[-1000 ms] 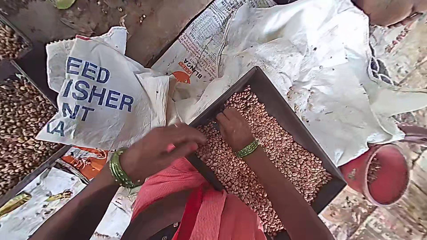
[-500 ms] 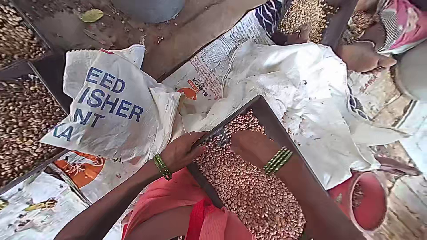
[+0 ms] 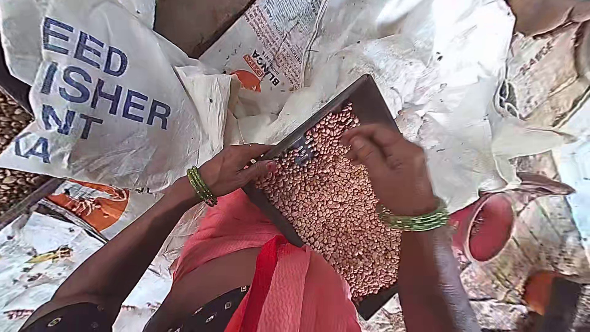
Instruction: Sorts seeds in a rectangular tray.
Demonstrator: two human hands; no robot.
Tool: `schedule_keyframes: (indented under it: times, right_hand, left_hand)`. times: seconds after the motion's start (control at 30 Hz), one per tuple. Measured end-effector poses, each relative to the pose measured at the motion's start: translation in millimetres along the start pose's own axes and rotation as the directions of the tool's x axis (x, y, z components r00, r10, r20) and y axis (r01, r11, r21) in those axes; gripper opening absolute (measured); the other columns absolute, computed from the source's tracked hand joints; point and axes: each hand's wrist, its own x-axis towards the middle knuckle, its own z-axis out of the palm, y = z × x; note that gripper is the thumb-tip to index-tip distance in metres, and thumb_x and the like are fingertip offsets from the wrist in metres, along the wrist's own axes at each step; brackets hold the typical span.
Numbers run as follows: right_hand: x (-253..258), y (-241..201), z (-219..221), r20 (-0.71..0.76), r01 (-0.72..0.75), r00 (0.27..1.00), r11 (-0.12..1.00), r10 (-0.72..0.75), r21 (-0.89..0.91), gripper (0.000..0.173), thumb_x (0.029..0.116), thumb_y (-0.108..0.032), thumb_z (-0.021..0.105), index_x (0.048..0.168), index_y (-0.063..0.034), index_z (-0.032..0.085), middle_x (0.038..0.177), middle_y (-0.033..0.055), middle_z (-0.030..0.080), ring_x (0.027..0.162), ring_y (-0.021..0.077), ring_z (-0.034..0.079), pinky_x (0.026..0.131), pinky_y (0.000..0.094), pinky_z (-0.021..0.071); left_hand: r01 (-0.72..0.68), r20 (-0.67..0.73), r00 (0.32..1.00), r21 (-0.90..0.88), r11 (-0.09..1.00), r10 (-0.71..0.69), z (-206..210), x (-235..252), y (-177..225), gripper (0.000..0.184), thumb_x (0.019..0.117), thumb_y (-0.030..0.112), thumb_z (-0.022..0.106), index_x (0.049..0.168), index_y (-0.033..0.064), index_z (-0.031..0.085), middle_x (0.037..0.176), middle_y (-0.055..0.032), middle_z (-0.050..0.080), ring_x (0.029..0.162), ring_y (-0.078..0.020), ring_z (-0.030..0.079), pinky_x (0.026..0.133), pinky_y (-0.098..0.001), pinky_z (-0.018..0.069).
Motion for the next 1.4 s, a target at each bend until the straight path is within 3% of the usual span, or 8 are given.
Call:
schedule_keyframes:
  times: [0.2, 0.4, 0.5, 0.67, 0.8, 1.13, 1.27, 1.4]
  right_hand:
    - [-29.9, 33.5, 33.4, 0.024, -0.058, 0.998, 0.971, 0.065, -0.231, 0.029, 0.1040, -0.002, 0.047, 0.121, 0.0030, 0.069, 0.113, 0.0225, 0.071, 0.097, 0.0372, 0.072, 0.084, 0.0527, 0.0583]
    - [-49.6, 11.0, 60.9, 0.346, -0.144, 0.921, 0.981, 0.181, -0.131, 0.029, 0.1061, -0.010, 0.049, 0.122, -0.0027, 0.072, 0.111, 0.0190, 0.072, 0.095, 0.0336, 0.072, 0.084, 0.0519, 0.0583]
    - [-52.4, 16.9, 68.9, 0.229, -0.112, 0.960, 0.969, 0.163, -0.219, 0.025, 0.1015, -0.003, 0.053, 0.114, -0.0024, 0.075, 0.103, 0.0204, 0.072, 0.090, 0.0376, 0.072, 0.075, 0.0544, 0.0587]
    - [-48.6, 35.9, 25.8, 0.089, -0.370, 0.884, 0.803, 0.459, -0.468, 0.026, 0.1028, -0.005, 0.050, 0.118, -0.0026, 0.071, 0.116, 0.0245, 0.068, 0.100, 0.0457, 0.068, 0.078, 0.0648, 0.0533]
    - [-52.9, 52.5, 17.6, -0.114, -0.277, 0.961, 0.882, 0.252, -0.381, 0.030, 0.1053, -0.011, 0.048, 0.125, -0.0004, 0.069, 0.118, 0.0249, 0.068, 0.099, 0.0424, 0.070, 0.079, 0.0593, 0.0558]
    - [-26.8, 52.2, 93.0, -0.084, 0.086, 0.988, 0.912, -0.131, -0.401, 0.016, 0.0981, -0.006, 0.062, 0.105, 0.0042, 0.072, 0.096, 0.0228, 0.067, 0.086, 0.0383, 0.071, 0.068, 0.0468, 0.0605]
    - [-22.8, 59.2, 60.7, -0.156, -0.168, 0.972, 0.985, 0.173, 0.048, 0.022, 0.1017, -0.011, 0.058, 0.110, 0.0071, 0.068, 0.098, 0.0171, 0.071, 0.079, 0.0237, 0.071, 0.072, 0.0398, 0.0599]
    - [-32.4, 67.1, 28.6, 0.006, -0.315, 0.919, 0.727, 0.394, 0.610, 0.019, 0.0967, -0.007, 0.044, 0.114, -0.0060, 0.052, 0.104, 0.0020, 0.072, 0.079, 0.0109, 0.073, 0.072, 0.0305, 0.0633]
  left_hand:
    - [-0.030, -0.019, 0.999, 0.066, 0.997, 0.032, -1.9, -2.3, 2.7, 0.045, 0.1067, 0.038, 0.046, 0.130, 0.0055, 0.067, 0.114, -0.0094, 0.073, 0.101, -0.0131, 0.070, 0.094, -0.0337, 0.0553]
    - [-0.029, -0.018, 0.999, 0.119, 0.992, 0.032, -1.5, -1.2, 1.3, 0.048, 0.1071, 0.041, 0.044, 0.130, 0.0050, 0.067, 0.114, -0.0101, 0.072, 0.101, -0.0132, 0.069, 0.092, -0.0337, 0.0556]
    - [-0.020, -0.018, 1.000, 0.143, 0.990, 0.023, -1.8, -2.6, 2.6, 0.049, 0.1065, 0.040, 0.044, 0.130, 0.0040, 0.067, 0.113, -0.0119, 0.072, 0.098, -0.0161, 0.070, 0.089, -0.0366, 0.0559]
    - [-0.026, -0.023, 0.999, 0.157, 0.987, 0.030, -1.9, -2.8, 1.9, 0.049, 0.1069, 0.041, 0.043, 0.130, 0.0051, 0.067, 0.116, -0.0111, 0.071, 0.100, -0.0157, 0.070, 0.090, -0.0361, 0.0563]
    - [-0.017, -0.038, 0.999, 0.165, 0.986, 0.024, 0.6, -0.4, 3.2, 0.046, 0.1070, 0.038, 0.044, 0.127, 0.0052, 0.069, 0.119, -0.0117, 0.071, 0.103, -0.0171, 0.070, 0.093, -0.0370, 0.0556]
    - [-0.034, -0.090, 0.995, 0.187, 0.982, 0.051, -4.7, 0.3, 7.5, 0.043, 0.1069, 0.035, 0.047, 0.136, 0.0079, 0.063, 0.131, -0.0124, 0.066, 0.105, -0.0160, 0.070, 0.091, -0.0340, 0.0575]
    - [-0.063, -0.099, 0.992, 0.145, 0.987, 0.078, -2.4, 1.9, 8.4, 0.040, 0.1068, 0.030, 0.050, 0.134, 0.0044, 0.064, 0.136, -0.0127, 0.063, 0.105, -0.0126, 0.069, 0.091, -0.0284, 0.0575]
    - [-0.060, -0.103, 0.992, 0.138, 0.989, 0.074, -1.3, 2.1, 8.9, 0.039, 0.1067, 0.028, 0.051, 0.135, 0.0041, 0.063, 0.137, -0.0134, 0.063, 0.104, -0.0115, 0.070, 0.091, -0.0268, 0.0579]
